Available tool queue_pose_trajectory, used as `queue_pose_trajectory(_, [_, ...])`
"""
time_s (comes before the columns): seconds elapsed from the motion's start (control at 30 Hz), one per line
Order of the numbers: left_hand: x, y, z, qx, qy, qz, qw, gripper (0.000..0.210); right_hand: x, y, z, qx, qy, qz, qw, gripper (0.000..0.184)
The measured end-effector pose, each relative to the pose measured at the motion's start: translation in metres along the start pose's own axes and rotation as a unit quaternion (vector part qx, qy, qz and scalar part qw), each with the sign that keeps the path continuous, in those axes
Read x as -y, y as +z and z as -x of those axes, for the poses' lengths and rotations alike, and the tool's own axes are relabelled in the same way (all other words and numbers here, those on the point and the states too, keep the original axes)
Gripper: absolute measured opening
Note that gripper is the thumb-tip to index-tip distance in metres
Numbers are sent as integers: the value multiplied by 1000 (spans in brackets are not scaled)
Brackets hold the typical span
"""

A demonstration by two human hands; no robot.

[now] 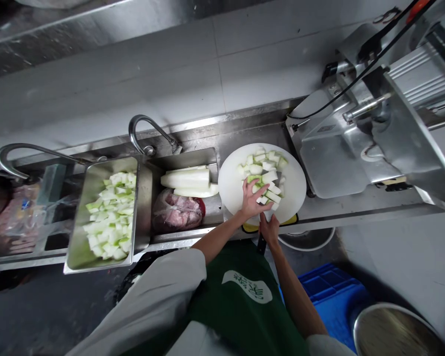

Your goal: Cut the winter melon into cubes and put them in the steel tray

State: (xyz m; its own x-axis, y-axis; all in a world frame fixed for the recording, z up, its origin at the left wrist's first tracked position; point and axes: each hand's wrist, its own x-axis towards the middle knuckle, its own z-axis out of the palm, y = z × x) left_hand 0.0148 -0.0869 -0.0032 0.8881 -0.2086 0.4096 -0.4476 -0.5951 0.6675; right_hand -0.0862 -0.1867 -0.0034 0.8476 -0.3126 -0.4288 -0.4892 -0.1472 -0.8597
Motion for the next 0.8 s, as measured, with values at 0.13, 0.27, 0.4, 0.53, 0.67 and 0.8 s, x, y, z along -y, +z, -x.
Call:
queue_pose_trajectory(0.13, [-8, -6, 5, -26, 10, 13, 1000, 68, 2, -6, 8, -18, -19, 40, 999, 51])
queue_pose_trajectory(0.27, [-16, -20, 8, -48, 3, 9, 999, 70, 7, -7, 15, -49, -60, 69, 995, 61])
queue_pose_trajectory(0.4, [-16, -55, 12, -98, -5, -2, 995, 70, 22, 8, 28, -14, -81, 77, 994, 65])
queue_pose_trajectory(0.53, [-1, -121, 27, -166, -46, -65, 983, 73, 48, 50, 47, 66, -116, 88, 987, 61])
queue_pose_trajectory(0.67, [28, -216, 60, -246, -99, -136, 954, 70, 81, 124, 75, 184, -146, 102, 967, 48])
queue_pose_trajectory(0.8, [70, -315, 107, -354, -162, -171, 905, 63, 123, 223, 115, 355, -179, 132, 908, 36])
